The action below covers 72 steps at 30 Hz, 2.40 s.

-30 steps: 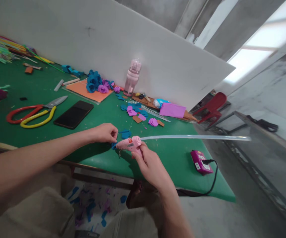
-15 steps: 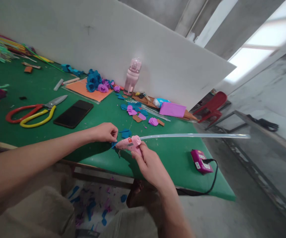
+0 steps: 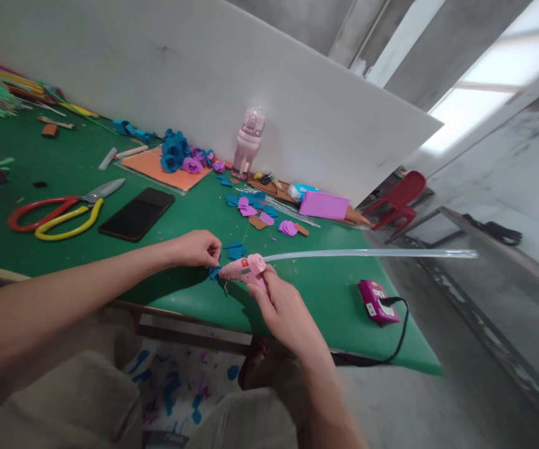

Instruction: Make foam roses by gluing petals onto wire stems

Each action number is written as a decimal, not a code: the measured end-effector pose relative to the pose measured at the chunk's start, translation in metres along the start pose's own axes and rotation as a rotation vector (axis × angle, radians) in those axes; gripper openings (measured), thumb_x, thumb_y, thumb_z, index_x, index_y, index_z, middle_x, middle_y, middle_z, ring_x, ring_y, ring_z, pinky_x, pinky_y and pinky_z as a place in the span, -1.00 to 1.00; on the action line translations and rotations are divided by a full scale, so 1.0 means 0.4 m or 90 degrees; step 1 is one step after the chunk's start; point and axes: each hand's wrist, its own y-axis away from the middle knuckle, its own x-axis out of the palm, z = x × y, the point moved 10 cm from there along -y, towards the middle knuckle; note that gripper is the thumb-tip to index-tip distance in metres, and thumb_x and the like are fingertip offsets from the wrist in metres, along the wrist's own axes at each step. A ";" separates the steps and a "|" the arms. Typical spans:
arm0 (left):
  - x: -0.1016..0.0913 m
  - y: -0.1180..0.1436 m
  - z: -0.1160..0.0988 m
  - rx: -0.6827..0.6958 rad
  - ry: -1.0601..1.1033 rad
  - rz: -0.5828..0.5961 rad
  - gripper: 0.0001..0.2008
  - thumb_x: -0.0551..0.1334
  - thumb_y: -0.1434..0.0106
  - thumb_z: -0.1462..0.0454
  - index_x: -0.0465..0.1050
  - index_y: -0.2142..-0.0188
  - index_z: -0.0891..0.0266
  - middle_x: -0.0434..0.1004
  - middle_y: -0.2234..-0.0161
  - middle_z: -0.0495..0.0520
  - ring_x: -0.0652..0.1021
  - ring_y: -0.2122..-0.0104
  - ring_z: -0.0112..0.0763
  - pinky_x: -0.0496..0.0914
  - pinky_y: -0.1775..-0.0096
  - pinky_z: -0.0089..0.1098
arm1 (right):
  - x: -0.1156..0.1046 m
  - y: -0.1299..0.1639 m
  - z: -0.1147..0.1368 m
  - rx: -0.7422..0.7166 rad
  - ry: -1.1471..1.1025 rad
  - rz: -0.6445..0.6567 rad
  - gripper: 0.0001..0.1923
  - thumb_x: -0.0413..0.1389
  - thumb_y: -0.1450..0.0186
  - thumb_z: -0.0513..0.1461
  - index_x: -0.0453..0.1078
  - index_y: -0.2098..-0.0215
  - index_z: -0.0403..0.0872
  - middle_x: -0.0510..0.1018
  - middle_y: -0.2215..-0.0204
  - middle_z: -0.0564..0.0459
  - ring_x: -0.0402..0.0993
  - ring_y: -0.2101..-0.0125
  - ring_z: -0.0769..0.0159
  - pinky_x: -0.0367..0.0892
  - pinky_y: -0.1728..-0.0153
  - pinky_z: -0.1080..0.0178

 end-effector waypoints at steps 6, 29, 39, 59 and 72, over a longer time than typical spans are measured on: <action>0.001 -0.001 0.003 0.000 0.008 -0.003 -0.97 0.21 0.13 0.34 0.40 0.64 0.26 0.43 0.67 -0.05 0.37 0.60 -0.49 0.14 0.54 -0.49 | -0.003 0.002 0.001 -0.001 0.021 -0.006 -0.77 -0.14 -0.32 -0.13 0.29 0.26 -0.04 0.48 0.31 -0.01 0.39 0.36 0.26 0.21 0.36 0.30; 0.004 -0.004 0.007 0.015 -0.011 -0.001 -0.95 0.22 0.11 0.31 0.39 0.62 0.27 0.43 0.66 -0.04 0.39 0.60 -0.49 0.13 0.57 -0.51 | -0.017 0.007 -0.015 0.027 0.025 -0.026 -0.72 -0.14 -0.32 -0.13 0.25 0.09 -0.06 0.49 0.30 -0.01 0.42 0.35 0.26 0.23 0.36 0.30; 0.004 -0.003 0.006 0.000 -0.009 0.007 -0.95 0.22 0.10 0.31 0.40 0.60 0.27 0.44 0.65 -0.04 0.39 0.59 -0.50 0.15 0.56 -0.50 | -0.027 0.008 -0.020 0.039 0.022 -0.039 -0.76 -0.13 -0.32 -0.13 0.29 0.21 -0.06 0.50 0.39 0.03 0.41 0.43 0.30 0.21 0.44 0.33; 0.003 0.001 -0.003 0.002 -0.002 0.015 -0.97 0.18 0.13 0.35 0.39 0.62 0.26 0.42 0.67 -0.07 0.38 0.60 -0.51 0.15 0.57 -0.52 | 0.004 -0.003 0.003 -0.004 0.048 -0.041 -0.75 -0.12 -0.31 -0.16 0.28 0.15 -0.09 0.50 0.26 -0.05 0.43 0.31 0.25 0.25 0.36 0.31; 0.005 0.002 -0.005 0.006 0.002 0.019 -0.97 0.20 0.13 0.33 0.38 0.63 0.27 0.43 0.66 -0.05 0.39 0.59 -0.50 0.16 0.55 -0.51 | -0.020 0.006 -0.008 0.033 0.037 -0.049 -0.76 -0.14 -0.32 -0.13 0.29 0.22 -0.07 0.50 0.37 -0.01 0.43 0.39 0.26 0.24 0.38 0.30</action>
